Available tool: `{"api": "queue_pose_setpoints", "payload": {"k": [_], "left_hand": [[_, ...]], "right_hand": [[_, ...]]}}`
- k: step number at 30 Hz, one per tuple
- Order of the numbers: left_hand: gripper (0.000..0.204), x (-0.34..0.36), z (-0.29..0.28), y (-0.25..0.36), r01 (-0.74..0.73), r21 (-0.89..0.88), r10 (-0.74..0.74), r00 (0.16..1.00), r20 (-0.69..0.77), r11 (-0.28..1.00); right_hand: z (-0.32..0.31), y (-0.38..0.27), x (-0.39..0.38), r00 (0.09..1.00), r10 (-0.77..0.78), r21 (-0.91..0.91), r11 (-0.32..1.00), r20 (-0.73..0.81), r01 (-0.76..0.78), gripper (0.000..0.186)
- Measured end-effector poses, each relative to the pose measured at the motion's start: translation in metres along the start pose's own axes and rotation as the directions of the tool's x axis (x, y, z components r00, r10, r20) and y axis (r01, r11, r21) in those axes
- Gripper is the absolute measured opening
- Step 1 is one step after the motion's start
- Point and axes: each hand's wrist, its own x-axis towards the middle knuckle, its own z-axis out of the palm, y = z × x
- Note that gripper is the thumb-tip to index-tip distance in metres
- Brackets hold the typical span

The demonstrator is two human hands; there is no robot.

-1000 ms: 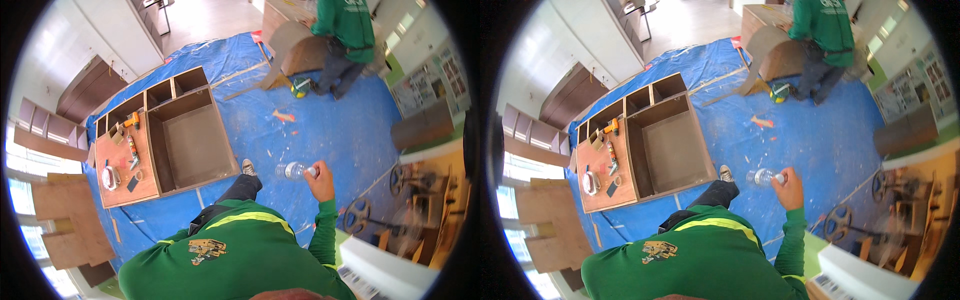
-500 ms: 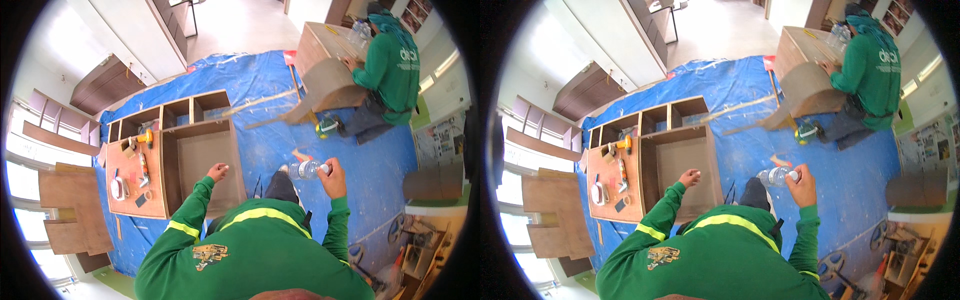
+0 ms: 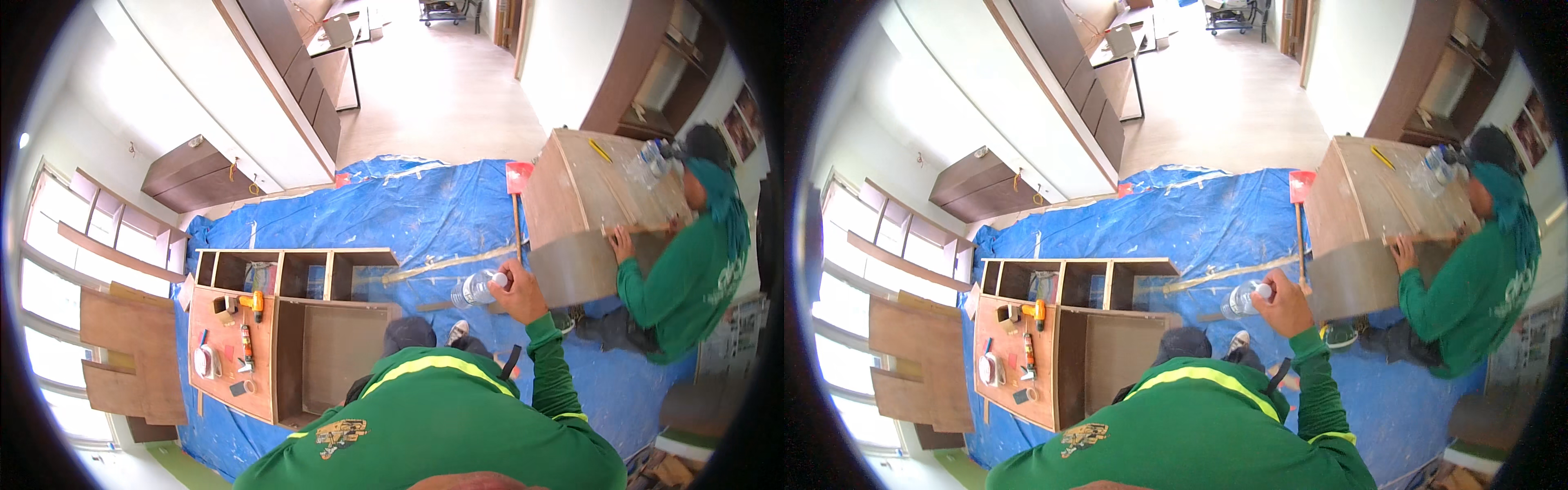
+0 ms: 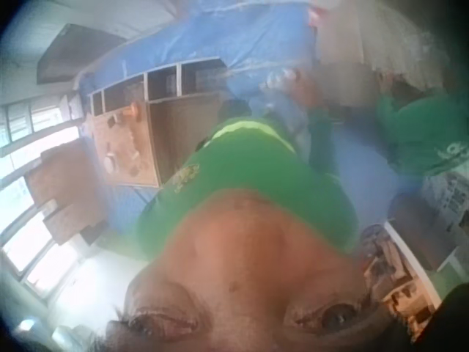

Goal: The person walks through a room under renovation, places a water bottle in a cabinet, then sits on the floor. They pick up a hand saw and inspect it, then open a drawer and sort through various tools including pliers and screwdrivers.

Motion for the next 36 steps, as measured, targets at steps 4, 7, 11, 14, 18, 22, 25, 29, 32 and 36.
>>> {"api": "queue_pose_setpoints", "payload": {"k": [4, 7, 11, 14, 18, 22, 25, 29, 32, 36], "left_hand": [[0.046, 0.04, -0.013, 0.085, 0.026, -0.174, -0.031, 0.999, -0.025, 0.984], [0.046, 0.088, -0.012, 0.147, 0.018, -0.173, -0.019, 1.0, -0.003, 0.985], [0.046, 0.163, -0.022, 0.233, -0.008, -0.048, 0.01, 0.999, 0.041, 0.999], [0.046, 0.243, -0.048, 0.316, -0.108, 0.072, 0.101, 0.991, 0.084, 0.992], [0.047, 0.339, -0.14, 0.453, -0.224, -0.091, 0.232, 0.968, 0.097, 0.97], [0.042, 0.408, -0.281, 0.622, -0.192, -0.479, 0.181, 0.981, -0.071, 0.856], [0.05, 0.433, -0.363, 0.728, -0.272, -0.537, 0.176, 0.959, -0.224, 0.799], [0.051, 0.453, -0.388, 0.84, -0.343, -0.6, 0.235, 0.938, -0.254, 0.723], [0.048, 0.474, -0.362, 0.866, -0.315, -0.581, 0.225, 0.949, -0.223, 0.751], [0.041, 0.486, -0.294, 0.81, -0.357, 0.201, 0.386, 0.913, -0.132, 0.912]], "right_hand": [[0.005, -0.01, 0.136, 0.987, -0.131, -0.009, 0.991, 0.095, 0.133, 0.029], [0.012, -0.022, 0.23, 0.967, -0.216, -0.008, 0.976, 0.131, 0.219, 0.029], [0.027, -0.013, 0.35, 0.972, -0.171, -0.008, 0.985, 0.158, 0.175, 0.029], [0.034, 0.013, 0.424, 0.989, -0.114, -0.063, 0.991, 0.096, 0.12, 0.028], [0.014, 0.016, 0.514, 0.998, 0.026, -0.103, 0.995, 0.063, -0.019, 0.026], [0.01, 0.008, 0.607, 0.995, -0.078, -0.152, 0.986, -0.061, 0.068, 0.025], [0.019, 0.019, 0.665, 0.992, -0.06, -0.104, 0.993, -0.107, 0.049, 0.026], [0.02, 0.033, 0.748, 0.998, 0.056, -0.058, 0.997, -0.033, -0.058, 0.026], [0.017, 0.064, 0.826, 0.999, 0.002, -0.061, 0.998, -0.034, -0.004, 0.026], [-0.003, 0.092, 0.955, 0.995, -0.095, -0.058, 0.994, 0.026, 0.097, 0.027]]}}
